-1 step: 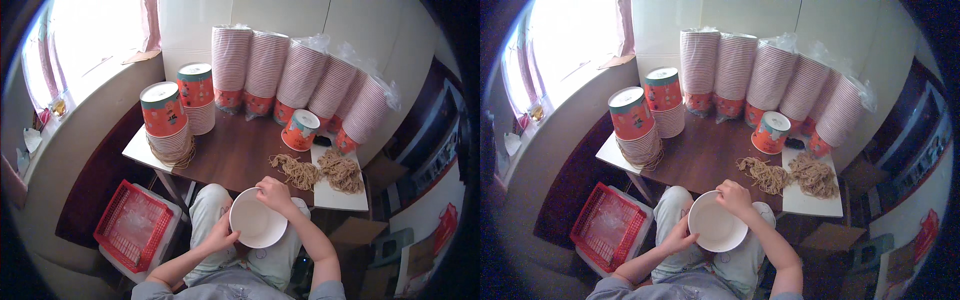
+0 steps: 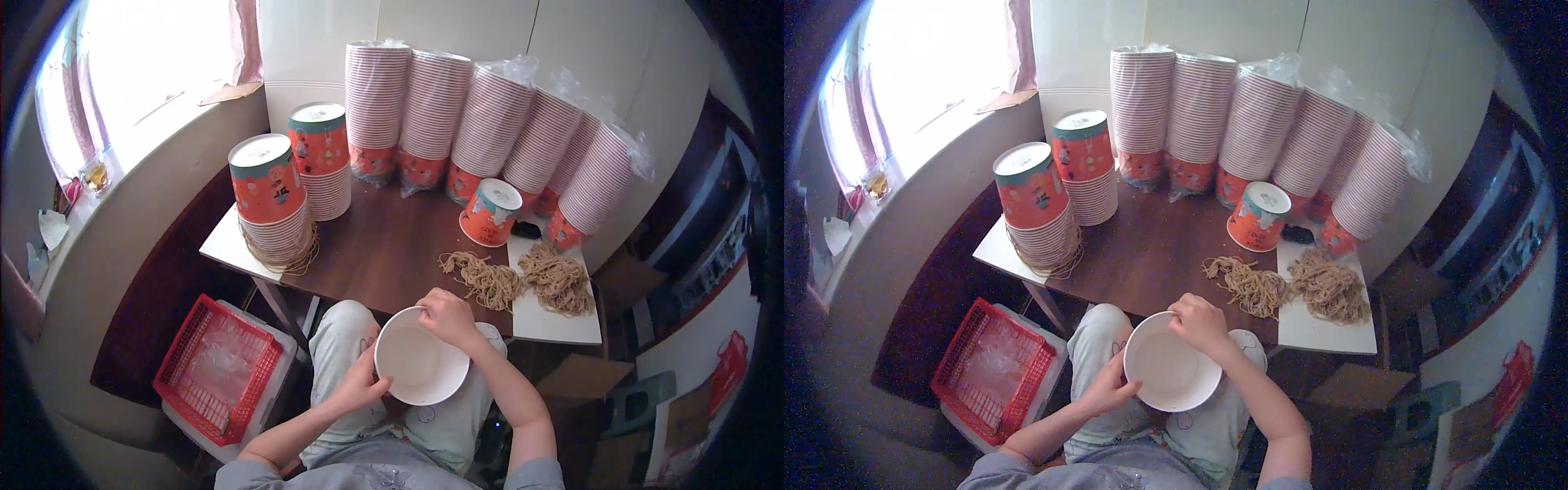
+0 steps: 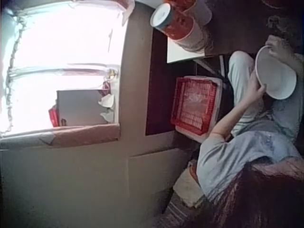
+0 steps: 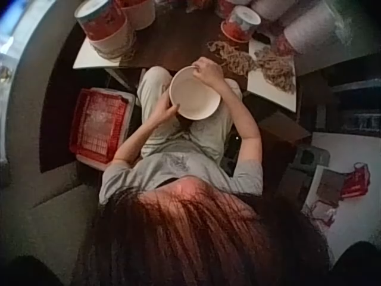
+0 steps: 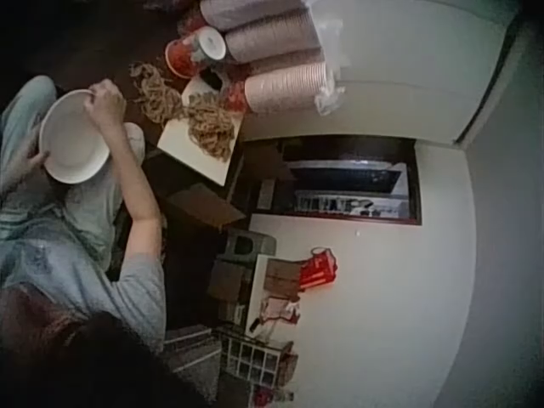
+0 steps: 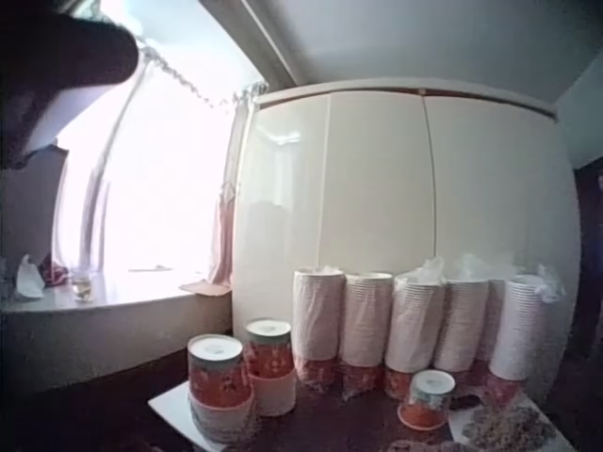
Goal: Attaching string handles to decorative paper buckets.
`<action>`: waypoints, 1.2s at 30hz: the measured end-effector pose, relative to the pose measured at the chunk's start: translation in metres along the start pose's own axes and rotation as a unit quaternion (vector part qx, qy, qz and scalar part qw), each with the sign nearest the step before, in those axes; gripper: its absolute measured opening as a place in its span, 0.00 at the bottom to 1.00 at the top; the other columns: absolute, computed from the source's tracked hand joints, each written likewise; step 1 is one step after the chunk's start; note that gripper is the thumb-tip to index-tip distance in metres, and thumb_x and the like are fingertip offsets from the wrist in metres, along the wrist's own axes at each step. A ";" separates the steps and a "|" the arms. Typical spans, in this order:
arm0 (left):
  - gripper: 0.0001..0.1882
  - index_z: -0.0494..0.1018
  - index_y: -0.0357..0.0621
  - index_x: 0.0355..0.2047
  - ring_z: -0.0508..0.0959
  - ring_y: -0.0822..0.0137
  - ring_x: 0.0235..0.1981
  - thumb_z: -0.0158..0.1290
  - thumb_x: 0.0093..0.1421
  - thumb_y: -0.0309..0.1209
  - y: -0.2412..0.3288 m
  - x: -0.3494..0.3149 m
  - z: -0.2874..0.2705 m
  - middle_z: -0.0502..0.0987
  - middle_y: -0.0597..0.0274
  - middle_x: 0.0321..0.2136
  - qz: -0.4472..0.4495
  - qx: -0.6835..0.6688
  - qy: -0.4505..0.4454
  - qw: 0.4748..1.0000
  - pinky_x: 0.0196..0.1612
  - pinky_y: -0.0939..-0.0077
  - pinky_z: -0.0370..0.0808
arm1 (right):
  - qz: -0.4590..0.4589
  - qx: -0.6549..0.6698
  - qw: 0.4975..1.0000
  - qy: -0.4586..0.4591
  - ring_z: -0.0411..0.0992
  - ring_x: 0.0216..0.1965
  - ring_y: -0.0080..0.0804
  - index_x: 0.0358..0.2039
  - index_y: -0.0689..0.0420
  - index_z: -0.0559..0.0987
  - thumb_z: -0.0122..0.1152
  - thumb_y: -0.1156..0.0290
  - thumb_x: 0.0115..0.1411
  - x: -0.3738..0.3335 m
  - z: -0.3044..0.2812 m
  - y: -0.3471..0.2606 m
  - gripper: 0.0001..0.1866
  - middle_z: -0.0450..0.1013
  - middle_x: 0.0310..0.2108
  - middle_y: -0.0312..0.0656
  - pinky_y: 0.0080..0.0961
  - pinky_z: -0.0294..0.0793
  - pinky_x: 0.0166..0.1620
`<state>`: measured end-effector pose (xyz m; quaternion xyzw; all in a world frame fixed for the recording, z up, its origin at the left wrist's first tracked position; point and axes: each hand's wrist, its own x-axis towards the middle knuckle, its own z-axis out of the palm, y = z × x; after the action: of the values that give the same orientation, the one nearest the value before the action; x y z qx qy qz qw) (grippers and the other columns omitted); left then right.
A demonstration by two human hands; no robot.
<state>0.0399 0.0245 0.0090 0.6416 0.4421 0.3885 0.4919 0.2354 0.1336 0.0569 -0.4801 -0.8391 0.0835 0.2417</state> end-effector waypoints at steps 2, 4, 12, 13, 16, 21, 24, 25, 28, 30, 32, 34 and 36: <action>0.36 0.48 0.36 0.57 0.62 0.52 0.54 0.49 0.48 0.28 0.002 0.000 -0.002 0.60 0.42 0.51 -0.009 -0.006 -0.002 1.000 0.53 0.67 0.62 | -0.016 0.007 1.000 -0.012 0.72 0.31 0.32 0.33 0.56 0.77 0.54 0.69 0.47 0.003 -0.002 0.004 0.12 0.72 0.28 0.38 0.28 0.72 0.35; 0.35 0.49 0.37 0.57 0.63 0.52 0.53 0.48 0.48 0.28 -0.001 -0.001 -0.005 0.61 0.42 0.51 -0.010 0.005 -0.005 1.000 0.52 0.67 0.63 | 0.107 0.338 0.924 -0.140 0.71 0.31 0.25 0.40 0.58 0.75 0.52 0.70 0.53 0.011 -0.008 0.019 0.13 0.73 0.32 0.36 0.23 0.71 0.35; 0.25 0.57 0.42 0.54 0.74 0.46 0.33 0.44 0.54 0.29 0.034 0.028 -0.028 0.72 0.42 0.36 0.005 0.208 0.000 0.978 0.37 0.60 0.72 | 0.166 -0.023 0.985 0.030 0.73 0.29 0.36 0.32 0.50 0.80 0.52 0.69 0.49 0.021 -0.003 0.151 0.10 0.74 0.31 0.44 0.30 0.72 0.34; 0.23 0.59 0.44 0.52 0.74 0.47 0.30 0.44 0.55 0.30 0.040 0.035 -0.033 0.74 0.45 0.33 -0.018 0.279 -0.018 0.960 0.35 0.59 0.72 | 0.145 -0.099 0.984 0.006 0.73 0.32 0.37 0.28 0.50 0.81 0.56 0.67 0.46 0.025 -0.001 0.146 0.08 0.74 0.30 0.42 0.35 0.71 0.36; 0.18 0.65 0.48 0.48 0.75 0.50 0.27 0.43 0.57 0.33 0.054 0.053 -0.040 0.76 0.51 0.29 0.019 0.371 -0.044 0.927 0.31 0.58 0.72 | 0.086 -0.225 0.969 -0.052 0.69 0.41 0.37 0.28 0.48 0.80 0.54 0.66 0.47 0.034 0.007 0.131 0.09 0.73 0.34 0.40 0.36 0.66 0.44; 0.15 0.69 0.52 0.44 0.77 0.55 0.25 0.43 0.56 0.32 0.064 0.091 -0.028 0.77 0.57 0.28 0.166 0.434 -0.131 0.876 0.28 0.61 0.73 | -0.014 -0.271 0.962 -0.022 0.65 0.45 0.33 0.34 0.45 0.78 0.54 0.67 0.47 0.063 0.031 0.147 0.11 0.70 0.37 0.35 0.35 0.62 0.44; 0.15 0.71 0.53 0.41 0.77 0.58 0.26 0.44 0.53 0.31 0.074 0.108 -0.014 0.77 0.60 0.26 0.297 0.449 -0.190 0.821 0.28 0.63 0.73 | -0.062 -0.319 0.945 -0.035 0.66 0.42 0.30 0.35 0.43 0.77 0.53 0.70 0.48 0.089 0.037 0.142 0.12 0.69 0.35 0.32 0.30 0.61 0.42; 0.17 0.71 0.54 0.43 0.77 0.59 0.28 0.45 0.51 0.30 0.079 0.112 -0.008 0.77 0.61 0.26 0.319 0.469 -0.217 0.795 0.29 0.65 0.74 | -0.089 -0.337 0.936 -0.039 0.66 0.41 0.29 0.34 0.44 0.77 0.53 0.70 0.49 0.096 0.039 0.142 0.11 0.69 0.35 0.32 0.30 0.61 0.41; 0.19 0.72 0.57 0.43 0.77 0.61 0.31 0.46 0.49 0.29 0.084 0.116 0.005 0.76 0.62 0.25 0.339 0.493 -0.251 0.761 0.31 0.68 0.75 | -0.133 -0.381 0.912 -0.075 0.67 0.39 0.28 0.31 0.45 0.77 0.51 0.69 0.49 0.107 0.044 0.150 0.09 0.70 0.33 0.30 0.29 0.62 0.40; 0.18 0.73 0.58 0.42 0.77 0.60 0.30 0.46 0.50 0.29 0.077 0.121 0.008 0.76 0.61 0.26 0.320 0.501 -0.269 0.757 0.32 0.68 0.75 | -0.167 -0.409 0.890 -0.111 0.67 0.40 0.26 0.27 0.47 0.78 0.49 0.69 0.50 0.111 0.045 0.161 0.08 0.72 0.29 0.29 0.30 0.62 0.40; 0.17 0.73 0.59 0.41 0.77 0.60 0.31 0.46 0.50 0.29 0.073 0.122 0.004 0.76 0.59 0.27 0.295 0.512 -0.275 0.758 0.32 0.66 0.74 | -0.154 -0.390 0.901 -0.108 0.67 0.39 0.27 0.27 0.47 0.78 0.51 0.68 0.49 0.110 0.046 0.166 0.07 0.72 0.30 0.30 0.30 0.63 0.40; 0.17 0.71 0.57 0.43 0.76 0.58 0.33 0.48 0.51 0.33 0.073 0.122 -0.003 0.76 0.57 0.30 0.246 0.463 -0.293 0.799 0.34 0.63 0.74 | -0.144 -0.369 0.911 -0.111 0.68 0.39 0.28 0.27 0.48 0.78 0.52 0.67 0.49 0.110 0.046 0.165 0.07 0.72 0.30 0.31 0.31 0.63 0.40; 0.18 0.70 0.56 0.44 0.76 0.57 0.34 0.49 0.51 0.35 0.061 0.125 -0.008 0.76 0.56 0.31 0.232 0.430 -0.272 0.829 0.35 0.62 0.73 | -0.077 -0.300 0.946 -0.097 0.69 0.37 0.31 0.27 0.49 0.78 0.56 0.66 0.46 0.113 0.045 0.159 0.07 0.73 0.29 0.34 0.34 0.65 0.39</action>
<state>0.0822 0.1381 0.0786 0.9516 0.2513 0.0711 0.1618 0.2877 0.3167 -0.0044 -0.4540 -0.8792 -0.1444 0.0094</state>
